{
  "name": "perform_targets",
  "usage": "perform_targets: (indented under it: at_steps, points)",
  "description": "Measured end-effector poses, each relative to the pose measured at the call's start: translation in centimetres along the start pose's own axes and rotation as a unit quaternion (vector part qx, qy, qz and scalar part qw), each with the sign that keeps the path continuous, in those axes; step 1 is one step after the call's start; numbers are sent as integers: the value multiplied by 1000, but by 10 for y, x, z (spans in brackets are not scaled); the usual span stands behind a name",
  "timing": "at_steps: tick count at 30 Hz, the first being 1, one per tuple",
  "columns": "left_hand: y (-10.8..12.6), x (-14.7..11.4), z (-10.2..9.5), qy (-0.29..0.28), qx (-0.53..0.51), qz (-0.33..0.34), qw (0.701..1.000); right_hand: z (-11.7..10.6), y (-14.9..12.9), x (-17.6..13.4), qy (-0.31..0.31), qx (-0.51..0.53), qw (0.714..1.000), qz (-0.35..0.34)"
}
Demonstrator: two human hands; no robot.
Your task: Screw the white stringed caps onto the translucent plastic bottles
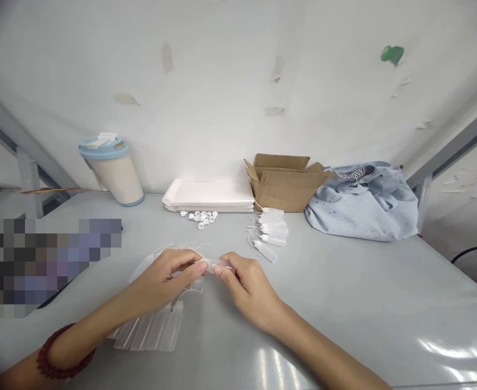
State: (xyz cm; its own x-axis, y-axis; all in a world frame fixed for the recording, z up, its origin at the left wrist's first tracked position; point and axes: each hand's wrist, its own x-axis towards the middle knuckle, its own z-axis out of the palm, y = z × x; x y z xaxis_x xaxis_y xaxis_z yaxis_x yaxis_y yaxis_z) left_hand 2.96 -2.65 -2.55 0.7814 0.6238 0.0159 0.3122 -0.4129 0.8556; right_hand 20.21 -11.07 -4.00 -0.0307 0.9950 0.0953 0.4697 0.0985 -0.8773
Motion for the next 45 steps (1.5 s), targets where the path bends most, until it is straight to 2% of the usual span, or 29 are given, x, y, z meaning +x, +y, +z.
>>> perform_targets:
  at_steps: [5, 8, 11, 13, 16, 18, 22, 24, 26, 28, 30, 31, 33, 34, 36, 38, 42, 45]
  points:
    - [-5, 0, 8, -38, -102, -66, 992, 3, 8, -1, 41, -110, 985, -123]
    - [-6, 0, 11, -51, -112, -62, 990, 4, 9, 0, 43, -133, 980, -138]
    - [-2, -2, 10, -41, -39, -20, 998, 3, 3, 0, 16, -79, 993, -87]
    - [0, -3, 8, -21, 34, 39, 998, 1, 0, 0, 0, -25, 999, -43]
    - [-2, -4, 8, -5, 139, 137, 981, -3, 0, 2, -25, 59, 998, 29]
    - [-4, -4, 8, 0, 200, 182, 963, -5, 2, 4, -58, 127, 987, 82]
    - [-8, -5, 12, 0, 281, 219, 934, -10, 5, 8, -115, 252, 944, 180]
    - [-10, -5, 14, 9, 289, 236, 928, -11, 4, 9, -120, 270, 931, 216]
    - [-12, -3, 15, 35, 266, 249, 931, -12, 2, 10, -112, 265, 931, 227]
    - [-14, 0, 13, 71, 222, 243, 941, -15, 1, 10, -81, 215, 953, 196]
    - [-18, 6, 6, 112, 187, 205, 954, -22, 3, 11, -1, 93, 986, 135]
    - [-20, 9, 2, 132, 179, 174, 959, -27, 4, 11, 50, 13, 993, 102]
    - [-26, 16, -10, 152, 181, 102, 966, -38, 9, 14, 139, -140, 979, 56]
    - [-30, 20, -15, 155, 193, 80, 965, -43, 12, 15, 163, -198, 965, 48]
    - [-38, 28, -25, 142, 231, 69, 960, -52, 17, 18, 165, -281, 943, 65]
    - [-46, 35, -30, 108, 270, 72, 954, -58, 22, 20, 139, -340, 924, 104]
    - [-57, 44, -32, 43, 312, 76, 946, -62, 27, 23, 93, -431, 886, 147]
    - [-59, 46, -31, 38, 324, 70, 943, -64, 25, 21, 74, -469, 867, 153]
